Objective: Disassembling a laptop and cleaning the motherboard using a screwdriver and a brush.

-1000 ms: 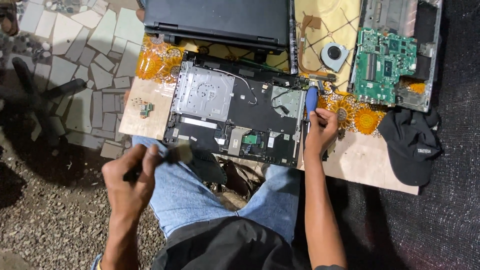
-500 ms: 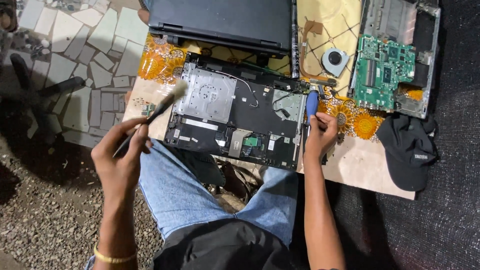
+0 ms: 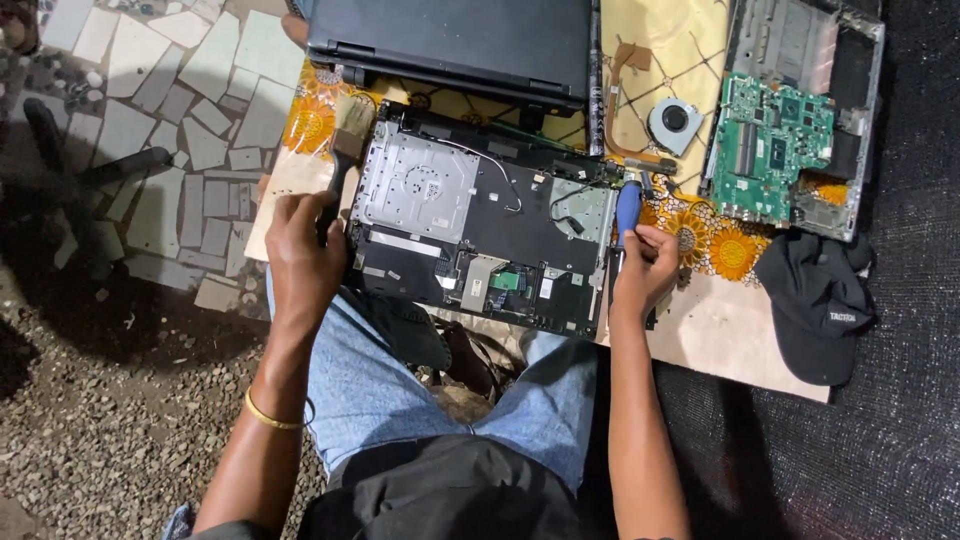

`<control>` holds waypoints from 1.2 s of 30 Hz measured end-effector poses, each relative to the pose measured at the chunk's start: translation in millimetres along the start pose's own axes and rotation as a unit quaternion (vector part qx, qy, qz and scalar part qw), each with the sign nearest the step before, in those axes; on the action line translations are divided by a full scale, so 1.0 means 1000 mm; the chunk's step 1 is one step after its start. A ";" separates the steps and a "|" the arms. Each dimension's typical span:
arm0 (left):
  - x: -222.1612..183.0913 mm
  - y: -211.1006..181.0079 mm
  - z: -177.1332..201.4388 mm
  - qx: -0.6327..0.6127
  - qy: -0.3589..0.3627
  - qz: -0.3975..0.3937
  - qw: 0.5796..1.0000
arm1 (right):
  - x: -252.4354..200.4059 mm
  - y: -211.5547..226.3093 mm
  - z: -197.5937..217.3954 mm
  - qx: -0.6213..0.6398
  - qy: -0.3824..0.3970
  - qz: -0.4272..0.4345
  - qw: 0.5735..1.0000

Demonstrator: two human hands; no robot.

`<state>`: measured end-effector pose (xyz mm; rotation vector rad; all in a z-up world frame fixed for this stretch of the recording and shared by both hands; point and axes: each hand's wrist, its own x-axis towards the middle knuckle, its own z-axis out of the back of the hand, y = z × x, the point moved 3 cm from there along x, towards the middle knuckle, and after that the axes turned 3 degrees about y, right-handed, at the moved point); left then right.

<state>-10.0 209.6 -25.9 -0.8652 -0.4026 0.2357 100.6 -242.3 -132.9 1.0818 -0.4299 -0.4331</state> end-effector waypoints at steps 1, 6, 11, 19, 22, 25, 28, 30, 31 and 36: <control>-0.004 0.004 -0.001 0.027 -0.012 0.006 1.000 | 0.000 0.000 0.000 0.000 0.001 0.000 1.000; -0.020 0.033 0.007 0.115 -0.071 0.007 0.991 | 0.003 -0.005 -0.001 0.013 0.001 0.002 1.000; -0.013 0.072 0.008 0.197 -0.105 0.042 0.974 | 0.004 -0.009 0.000 0.020 0.007 0.023 1.000; -0.015 0.076 -0.003 0.221 -0.120 0.055 0.966 | 0.005 -0.011 0.000 0.015 0.007 0.033 0.999; -0.016 0.073 0.001 0.215 -0.125 0.055 0.967 | 0.006 -0.013 0.000 0.020 0.009 0.037 0.999; -0.019 0.067 0.007 0.203 -0.131 0.041 0.969 | 0.008 -0.017 0.000 0.024 0.012 0.040 0.999; -0.024 0.052 0.009 0.163 -0.112 0.010 0.980 | 0.010 -0.022 0.000 0.021 0.016 0.043 0.999; -0.031 0.037 0.008 0.132 -0.092 -0.006 0.987 | 0.012 -0.026 -0.001 0.016 0.019 0.045 0.999; -0.033 0.028 0.006 0.117 -0.065 -0.007 0.991 | 0.014 -0.029 -0.002 0.019 0.017 0.040 0.999; -0.037 0.006 0.000 0.120 -0.018 0.004 0.993 | 0.013 -0.026 0.000 0.020 0.013 0.042 0.999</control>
